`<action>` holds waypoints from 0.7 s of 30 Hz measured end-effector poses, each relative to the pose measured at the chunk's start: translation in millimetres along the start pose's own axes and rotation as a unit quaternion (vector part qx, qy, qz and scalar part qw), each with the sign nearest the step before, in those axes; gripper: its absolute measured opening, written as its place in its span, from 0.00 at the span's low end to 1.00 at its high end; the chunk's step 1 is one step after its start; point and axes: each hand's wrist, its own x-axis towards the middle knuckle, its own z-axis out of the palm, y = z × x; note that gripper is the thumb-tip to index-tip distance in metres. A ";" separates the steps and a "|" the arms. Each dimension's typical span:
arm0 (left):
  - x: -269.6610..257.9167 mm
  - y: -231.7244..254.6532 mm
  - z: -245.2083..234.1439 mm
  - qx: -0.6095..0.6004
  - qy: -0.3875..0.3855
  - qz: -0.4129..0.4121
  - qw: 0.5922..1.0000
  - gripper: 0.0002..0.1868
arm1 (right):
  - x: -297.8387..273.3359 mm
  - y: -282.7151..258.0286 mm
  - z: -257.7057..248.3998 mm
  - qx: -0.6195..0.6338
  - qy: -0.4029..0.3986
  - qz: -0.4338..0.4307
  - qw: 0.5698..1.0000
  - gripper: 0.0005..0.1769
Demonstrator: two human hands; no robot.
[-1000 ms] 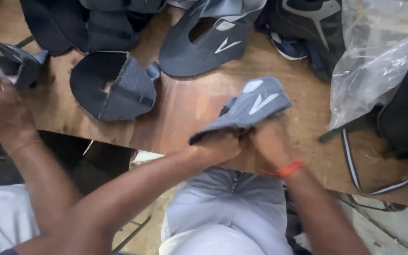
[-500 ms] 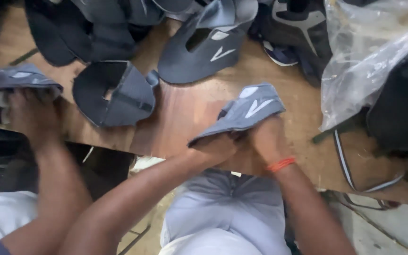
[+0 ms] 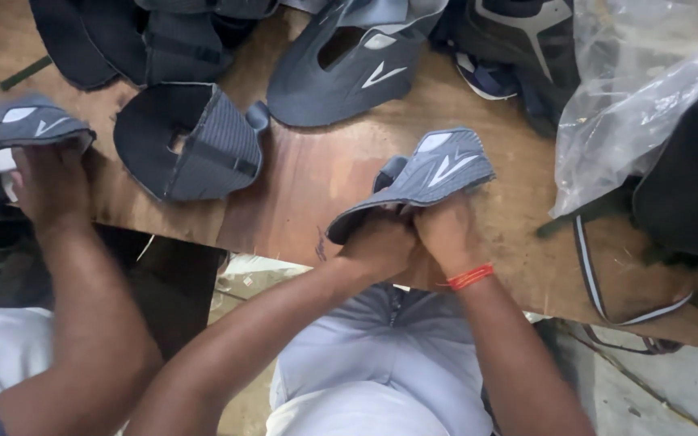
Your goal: The person takes a gray shoe upper, inserts a stiffener into its heel, and presses and shapes the heel by hand to set it. They place the finished upper aside, pick up the next upper from the pile, and repeat the same heel-setting step on a crowded workbench.
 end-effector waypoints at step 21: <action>10.2 -5.9 -49.0 -0.251 0.236 -0.152 0.927 0.23 | 2.6 -44.4 -74.7 0.225 0.064 0.074 0.970 0.11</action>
